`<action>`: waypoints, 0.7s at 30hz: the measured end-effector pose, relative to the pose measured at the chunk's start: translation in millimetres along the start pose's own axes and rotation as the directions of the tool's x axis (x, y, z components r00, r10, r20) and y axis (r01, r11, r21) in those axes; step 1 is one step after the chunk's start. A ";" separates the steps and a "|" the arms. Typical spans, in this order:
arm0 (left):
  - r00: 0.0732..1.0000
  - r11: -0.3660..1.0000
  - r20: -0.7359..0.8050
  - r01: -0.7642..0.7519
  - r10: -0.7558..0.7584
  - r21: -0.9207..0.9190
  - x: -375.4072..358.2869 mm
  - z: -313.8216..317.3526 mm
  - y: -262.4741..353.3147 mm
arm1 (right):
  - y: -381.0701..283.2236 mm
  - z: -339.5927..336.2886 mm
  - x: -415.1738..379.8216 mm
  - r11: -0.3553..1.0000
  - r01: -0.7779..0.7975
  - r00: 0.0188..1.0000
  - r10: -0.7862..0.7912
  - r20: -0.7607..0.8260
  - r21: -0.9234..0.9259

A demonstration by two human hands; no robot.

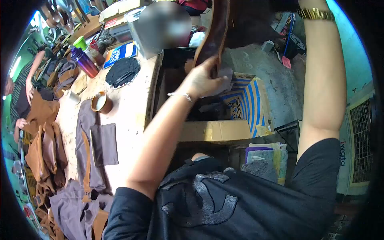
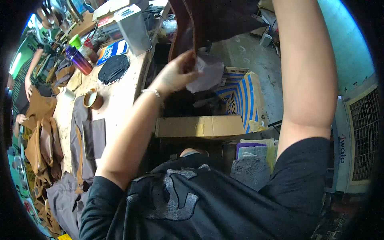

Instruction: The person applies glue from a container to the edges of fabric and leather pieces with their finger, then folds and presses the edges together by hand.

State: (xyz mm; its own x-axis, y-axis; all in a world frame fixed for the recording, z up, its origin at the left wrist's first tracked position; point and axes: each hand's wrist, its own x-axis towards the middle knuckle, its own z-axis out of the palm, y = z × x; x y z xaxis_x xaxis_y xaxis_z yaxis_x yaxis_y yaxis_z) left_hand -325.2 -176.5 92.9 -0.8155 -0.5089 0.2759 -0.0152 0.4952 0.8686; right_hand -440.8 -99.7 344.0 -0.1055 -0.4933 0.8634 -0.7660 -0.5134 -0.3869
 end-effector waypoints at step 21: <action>0.889 0.886 0.018 0.454 -0.458 0.097 72.1 155.8 -162.8 | 447.8 47.5 -163.6 0.745 -0.667 0.699 0.622 0.352 0.007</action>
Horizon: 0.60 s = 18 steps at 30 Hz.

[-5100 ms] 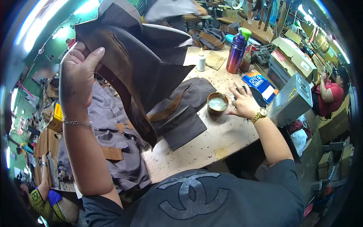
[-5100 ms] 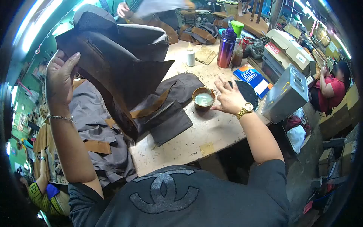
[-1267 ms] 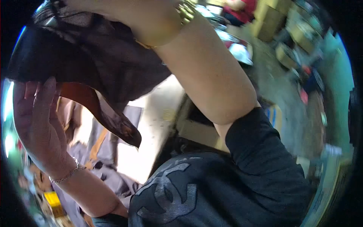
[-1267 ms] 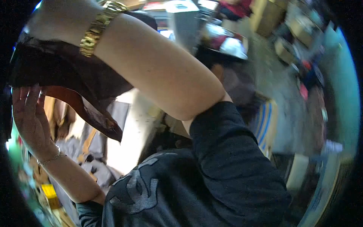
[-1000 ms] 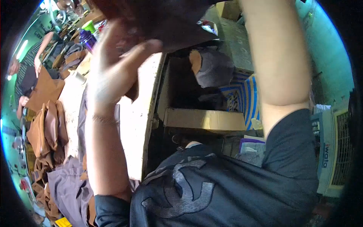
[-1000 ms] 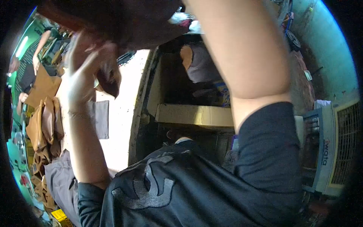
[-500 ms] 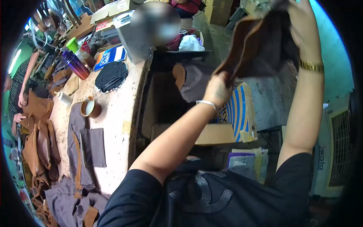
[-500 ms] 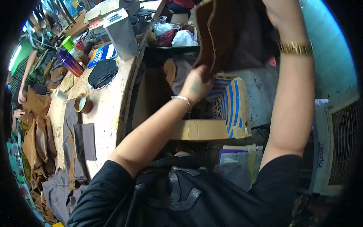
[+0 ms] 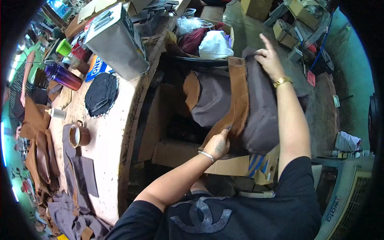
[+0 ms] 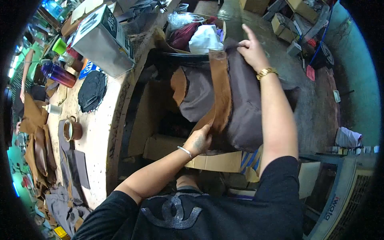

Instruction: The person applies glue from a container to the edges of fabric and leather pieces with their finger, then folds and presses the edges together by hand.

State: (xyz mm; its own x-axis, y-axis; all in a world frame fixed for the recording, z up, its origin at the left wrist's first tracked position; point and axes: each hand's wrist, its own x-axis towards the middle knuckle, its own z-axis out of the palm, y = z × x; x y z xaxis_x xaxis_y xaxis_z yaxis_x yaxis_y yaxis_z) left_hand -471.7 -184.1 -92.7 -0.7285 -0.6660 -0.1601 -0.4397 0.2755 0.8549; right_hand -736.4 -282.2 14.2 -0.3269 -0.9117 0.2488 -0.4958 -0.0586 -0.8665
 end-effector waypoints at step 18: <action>0.999 0.999 -0.035 -0.007 0.008 0.035 67.1 25.0 -18.0 | 98.0 28.0 30.6 0.927 0.024 0.941 0.105 -0.322 0.375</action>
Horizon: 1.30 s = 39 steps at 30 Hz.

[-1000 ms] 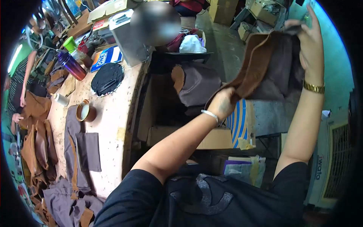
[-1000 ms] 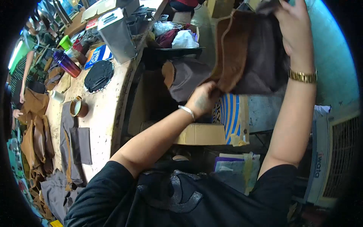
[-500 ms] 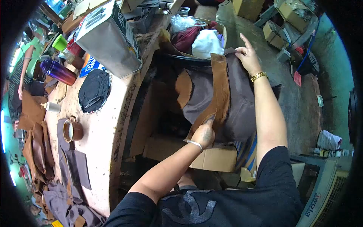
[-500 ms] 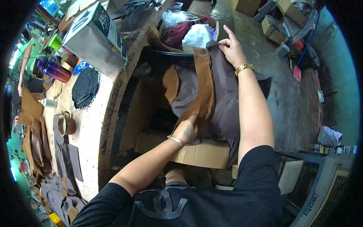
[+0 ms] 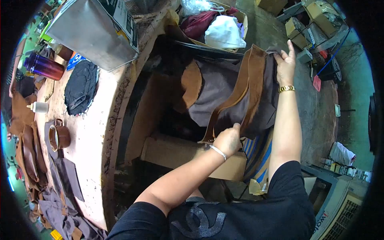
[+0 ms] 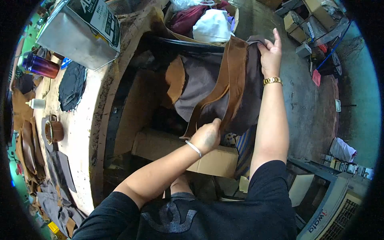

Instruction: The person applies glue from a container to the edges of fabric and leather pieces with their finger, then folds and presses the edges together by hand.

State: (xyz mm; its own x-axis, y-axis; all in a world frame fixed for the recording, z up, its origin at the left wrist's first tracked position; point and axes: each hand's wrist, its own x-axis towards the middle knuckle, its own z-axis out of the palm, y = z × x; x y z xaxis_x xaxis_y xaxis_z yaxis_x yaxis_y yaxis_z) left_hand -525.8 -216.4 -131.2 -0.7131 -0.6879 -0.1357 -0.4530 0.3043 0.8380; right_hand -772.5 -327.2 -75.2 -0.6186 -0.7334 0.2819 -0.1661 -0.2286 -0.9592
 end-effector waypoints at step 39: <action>0.949 0.884 -0.051 0.307 -0.310 0.354 46.4 -53.5 -65.9 | 80.5 1.9 -92.5 0.920 -0.341 0.743 0.390 -0.544 0.194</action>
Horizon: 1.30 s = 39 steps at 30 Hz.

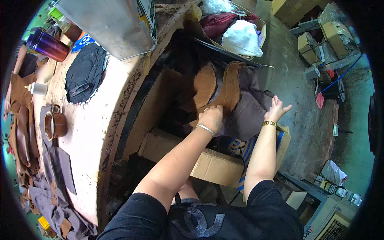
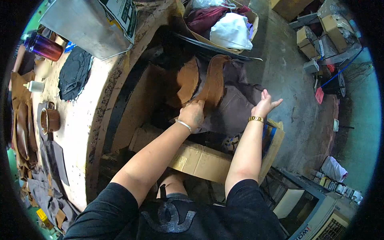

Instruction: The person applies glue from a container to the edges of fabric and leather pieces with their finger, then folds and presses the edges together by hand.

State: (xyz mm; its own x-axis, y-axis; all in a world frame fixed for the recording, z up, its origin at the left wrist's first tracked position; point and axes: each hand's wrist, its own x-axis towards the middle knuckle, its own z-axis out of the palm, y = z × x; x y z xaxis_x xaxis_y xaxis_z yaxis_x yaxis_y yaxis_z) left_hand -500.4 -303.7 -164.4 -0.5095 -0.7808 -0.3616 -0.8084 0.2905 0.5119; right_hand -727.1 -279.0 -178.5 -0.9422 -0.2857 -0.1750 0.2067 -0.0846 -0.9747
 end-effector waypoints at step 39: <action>0.389 0.021 -0.906 -0.917 -0.169 -0.398 -402.2 -260.3 -148.3 | -146.6 136.4 -611.3 0.741 -0.238 -0.256 -0.672 0.695 0.628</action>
State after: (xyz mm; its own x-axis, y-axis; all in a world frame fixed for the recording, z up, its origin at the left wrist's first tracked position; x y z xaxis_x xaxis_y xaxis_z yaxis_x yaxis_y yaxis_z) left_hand -98.9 -176.6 108.0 0.2058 -0.8536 0.4786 0.5674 0.5025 0.6523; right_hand -145.5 -222.2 90.3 0.2856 -0.5334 0.7962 0.5431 -0.5944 -0.5931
